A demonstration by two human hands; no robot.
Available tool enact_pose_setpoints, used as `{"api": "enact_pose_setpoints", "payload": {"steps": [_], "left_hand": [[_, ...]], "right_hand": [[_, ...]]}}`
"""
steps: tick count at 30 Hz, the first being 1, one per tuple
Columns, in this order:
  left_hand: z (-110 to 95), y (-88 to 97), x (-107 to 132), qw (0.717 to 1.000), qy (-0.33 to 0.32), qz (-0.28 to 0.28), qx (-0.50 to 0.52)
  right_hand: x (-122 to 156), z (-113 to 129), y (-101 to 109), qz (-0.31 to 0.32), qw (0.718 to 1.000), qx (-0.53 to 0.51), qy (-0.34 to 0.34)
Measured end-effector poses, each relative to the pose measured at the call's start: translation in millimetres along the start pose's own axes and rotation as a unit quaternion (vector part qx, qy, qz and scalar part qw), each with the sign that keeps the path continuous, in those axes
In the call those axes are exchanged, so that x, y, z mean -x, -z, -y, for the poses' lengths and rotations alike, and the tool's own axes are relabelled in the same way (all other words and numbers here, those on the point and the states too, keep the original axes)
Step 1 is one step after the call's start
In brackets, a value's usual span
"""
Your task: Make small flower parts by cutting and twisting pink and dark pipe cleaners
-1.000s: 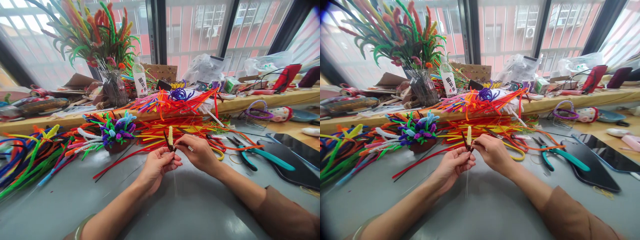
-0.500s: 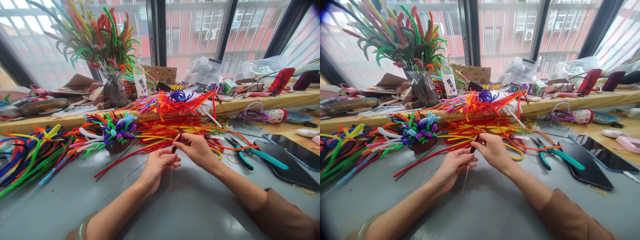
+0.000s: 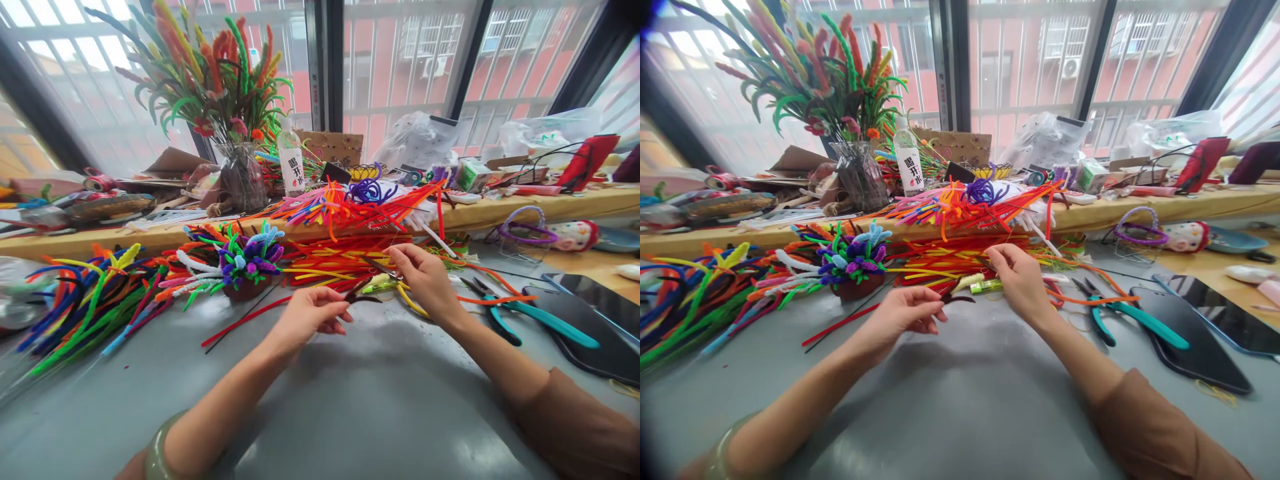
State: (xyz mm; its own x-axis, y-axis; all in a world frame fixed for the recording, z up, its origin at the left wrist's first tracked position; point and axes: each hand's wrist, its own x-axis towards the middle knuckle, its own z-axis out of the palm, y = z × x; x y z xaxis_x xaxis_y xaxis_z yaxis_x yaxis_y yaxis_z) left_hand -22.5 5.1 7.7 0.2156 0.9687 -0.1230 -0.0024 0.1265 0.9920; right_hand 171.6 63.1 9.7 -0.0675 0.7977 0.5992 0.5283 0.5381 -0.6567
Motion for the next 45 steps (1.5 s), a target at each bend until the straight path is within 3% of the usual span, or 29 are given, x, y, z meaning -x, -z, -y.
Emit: {"api": "enact_pose_setpoints", "payload": {"steps": [3,8,13,19,23,27,31,34,37,40,45], "left_hand": [[-10.4,25.1,8.9,0.989,-0.067,-0.097,-0.094],[-4.7,67.7,35.8,0.926,-0.090,-0.233,-0.284],[3.3,90.2,63.3,0.909,-0.074,-0.247,-0.327],[8.4,100.3,86.3,0.865,-0.048,-0.283,-0.412],[5.3,105.2,96.8,0.860,-0.075,-0.313,-0.396],[3.5,89.4,98.5,0.811,-0.129,-0.348,-0.453],[23.5,45.9,86.0,0.783,-0.217,-0.179,-0.554],[42.4,12.5,69.6,0.756,-0.181,-0.105,-0.620],[50.9,-7.6,50.9,0.734,-0.125,-0.068,-0.664],[49.8,-14.2,33.4,0.717,-0.101,-0.061,-0.687],[47.1,-9.8,8.5,0.723,-0.073,-0.055,-0.685]], "right_hand": [[-1.3,-6.8,-1.0,0.045,0.998,0.043,0.018],[-0.6,-12.7,-4.3,0.102,0.985,0.116,0.078],[-2.6,-17.5,3.2,0.069,0.984,0.147,0.069],[-1.1,-20.2,3.5,0.118,0.972,0.192,0.070],[0.7,-22.3,0.1,0.128,0.970,0.190,0.083],[5.0,-21.7,-4.6,0.142,0.967,0.186,0.100],[14.7,-9.6,-21.2,0.165,0.954,0.178,0.177],[22.8,2.2,-41.1,0.200,0.927,0.177,0.263],[26.0,4.4,-59.0,0.258,0.903,0.201,0.279],[19.9,-5.7,-66.8,0.306,0.889,0.235,0.247],[-1.0,-27.3,-59.8,0.298,0.890,0.266,0.218]]}}
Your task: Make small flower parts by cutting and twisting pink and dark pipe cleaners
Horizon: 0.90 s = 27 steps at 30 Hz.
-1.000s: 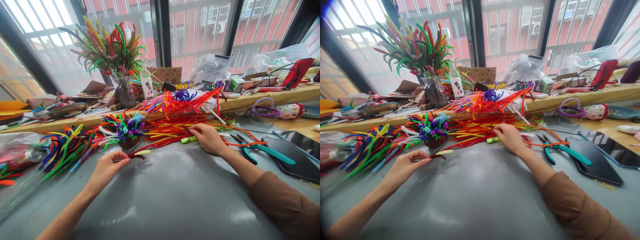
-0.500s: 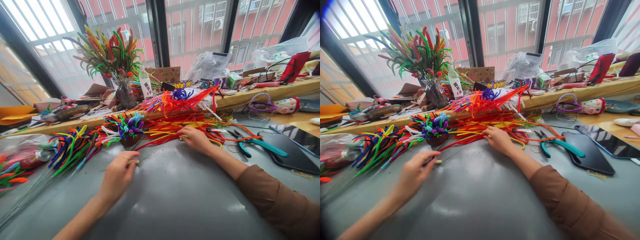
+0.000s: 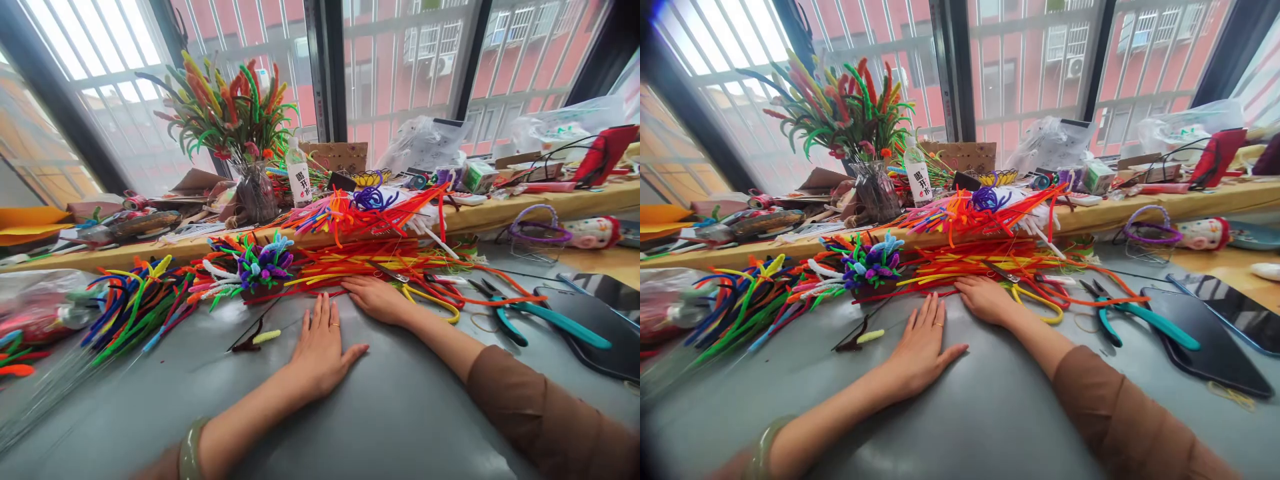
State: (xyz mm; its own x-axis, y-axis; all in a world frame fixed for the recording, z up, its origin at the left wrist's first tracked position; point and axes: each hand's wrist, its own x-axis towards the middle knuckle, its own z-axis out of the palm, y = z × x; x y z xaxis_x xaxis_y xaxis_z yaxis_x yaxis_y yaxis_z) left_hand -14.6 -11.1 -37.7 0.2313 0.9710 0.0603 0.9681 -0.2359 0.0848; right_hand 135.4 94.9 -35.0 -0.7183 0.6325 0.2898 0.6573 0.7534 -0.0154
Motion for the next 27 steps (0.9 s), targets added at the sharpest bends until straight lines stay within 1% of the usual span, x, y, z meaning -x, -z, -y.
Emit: {"api": "enact_pose_setpoints", "payload": {"steps": [6,8,11,14,16,18,20,23,25,27], "left_hand": [[7.6,-5.3,-25.6,0.999,0.018,0.005,0.031],[9.4,-4.9,-33.1,0.999,0.000,0.008,0.033],[12.8,-2.2,-44.8,0.998,-0.047,0.017,0.033],[15.8,1.4,-57.5,0.994,-0.100,0.019,0.037],[15.6,2.9,-65.0,0.991,-0.127,0.012,0.040],[12.6,2.5,-69.9,0.990,-0.133,0.002,0.040],[6.5,0.2,-70.7,0.993,-0.113,-0.009,0.035],[-6.3,-4.5,-64.7,0.997,-0.057,-0.043,0.009],[-13.8,-6.1,-58.8,0.997,-0.015,-0.070,-0.018],[-17.9,-5.5,-54.3,0.992,0.024,-0.110,-0.050]], "right_hand": [[0.7,-22.1,8.7,0.001,0.998,0.046,-0.050],[2.6,-25.8,12.3,0.001,0.995,0.067,-0.076],[4.8,-24.9,18.7,-0.009,0.990,0.095,-0.102],[2.7,-16.3,23.0,-0.031,0.989,0.109,-0.098],[-1.2,-9.7,22.1,-0.060,0.989,0.111,-0.071],[-5.0,-5.8,18.5,-0.076,0.990,0.107,-0.042],[-7.0,-5.9,14.4,-0.053,0.993,0.098,-0.028],[-6.1,-11.6,12.4,-0.003,0.995,0.094,-0.040],[-4.7,-16.2,14.3,0.006,0.994,0.099,-0.052],[-4.0,-20.7,16.9,0.010,0.993,0.104,-0.062]]}}
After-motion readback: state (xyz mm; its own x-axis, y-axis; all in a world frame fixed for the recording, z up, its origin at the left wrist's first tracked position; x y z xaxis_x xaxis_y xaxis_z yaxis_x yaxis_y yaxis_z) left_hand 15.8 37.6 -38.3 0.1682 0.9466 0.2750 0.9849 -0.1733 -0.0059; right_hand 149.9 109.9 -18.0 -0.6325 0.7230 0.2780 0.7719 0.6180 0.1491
